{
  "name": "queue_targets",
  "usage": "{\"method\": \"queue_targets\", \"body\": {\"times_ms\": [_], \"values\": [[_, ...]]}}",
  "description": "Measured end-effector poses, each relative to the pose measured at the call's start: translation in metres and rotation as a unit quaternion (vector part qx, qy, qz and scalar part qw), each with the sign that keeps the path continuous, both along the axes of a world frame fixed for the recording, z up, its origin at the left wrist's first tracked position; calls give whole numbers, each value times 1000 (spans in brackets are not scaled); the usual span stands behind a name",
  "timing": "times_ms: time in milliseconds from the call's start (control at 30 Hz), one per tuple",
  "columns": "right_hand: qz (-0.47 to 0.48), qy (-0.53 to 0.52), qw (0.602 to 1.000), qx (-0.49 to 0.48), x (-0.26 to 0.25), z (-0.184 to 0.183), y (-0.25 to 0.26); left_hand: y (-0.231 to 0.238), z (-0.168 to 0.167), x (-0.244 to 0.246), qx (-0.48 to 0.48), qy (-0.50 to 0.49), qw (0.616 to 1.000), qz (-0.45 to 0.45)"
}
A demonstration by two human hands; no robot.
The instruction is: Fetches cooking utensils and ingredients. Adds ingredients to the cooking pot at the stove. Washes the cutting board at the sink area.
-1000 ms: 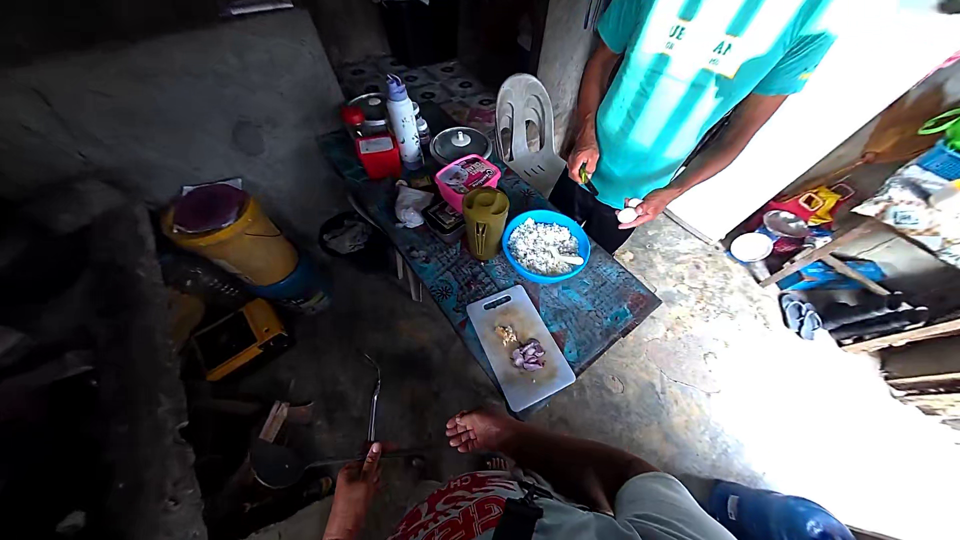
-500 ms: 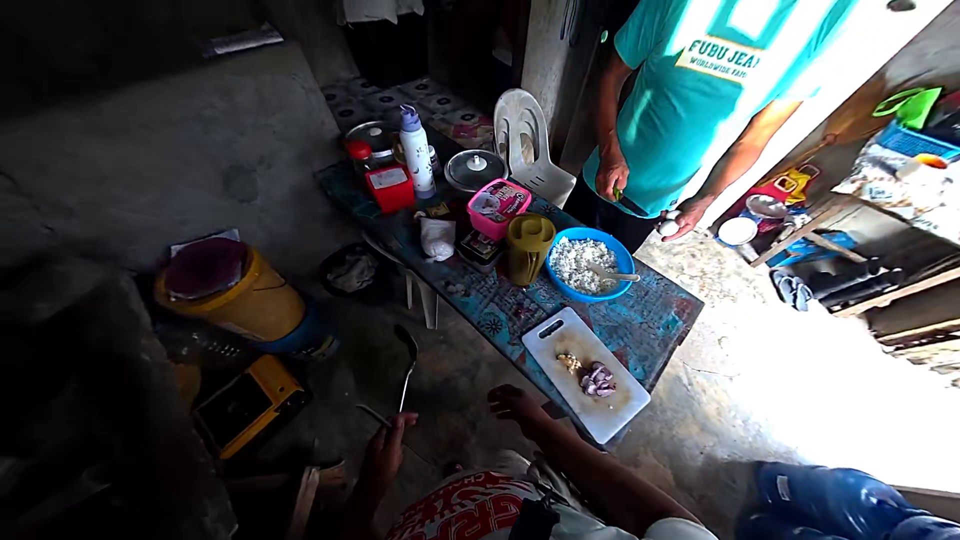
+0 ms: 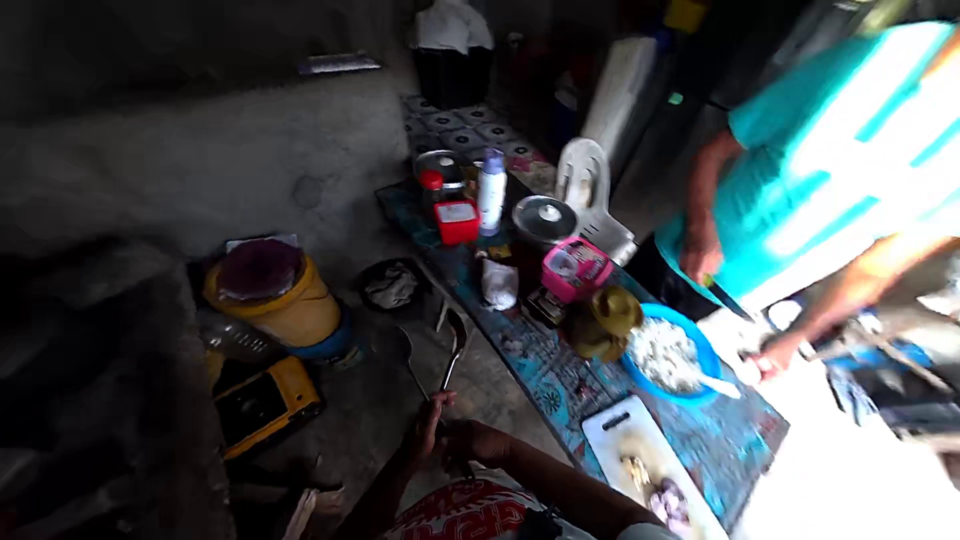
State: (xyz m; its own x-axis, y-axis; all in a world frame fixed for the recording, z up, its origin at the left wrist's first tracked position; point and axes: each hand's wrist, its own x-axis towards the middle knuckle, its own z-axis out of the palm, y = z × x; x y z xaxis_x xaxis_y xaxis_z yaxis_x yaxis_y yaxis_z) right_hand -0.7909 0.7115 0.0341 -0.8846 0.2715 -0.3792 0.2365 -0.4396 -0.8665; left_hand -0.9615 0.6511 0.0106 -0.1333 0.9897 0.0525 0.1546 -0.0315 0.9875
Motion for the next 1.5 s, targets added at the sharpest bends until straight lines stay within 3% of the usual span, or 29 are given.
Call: {"method": "queue_targets", "body": {"times_ms": [167,333,467,700,867,1067,1267,1400,1500], "values": [[21,-4,1000,6,-75,11,60,38,26,-63,-47,100,993,49],[-3,-5,1000,29,-142,18,90,39,61,-104,-107,27,982,155],[4,4,1000,13,-177,15,103,6,38,-126,-130,12,970,205],[25,12,999,34,-232,16,107,-80,6,-161,-331,56,909,247],[50,7,997,63,-262,19,98,-117,-1,-180,-322,49,908,264],[74,26,996,39,-294,16,81,-111,16,-200,-303,23,906,294],[19,-41,995,91,-302,39,85,-83,25,-232,-266,38,915,302],[-10,-56,988,143,-263,34,110,-61,20,-244,-270,20,916,296],[-109,-44,969,217,-213,22,120,-39,23,-244,-295,-10,921,254]]}}
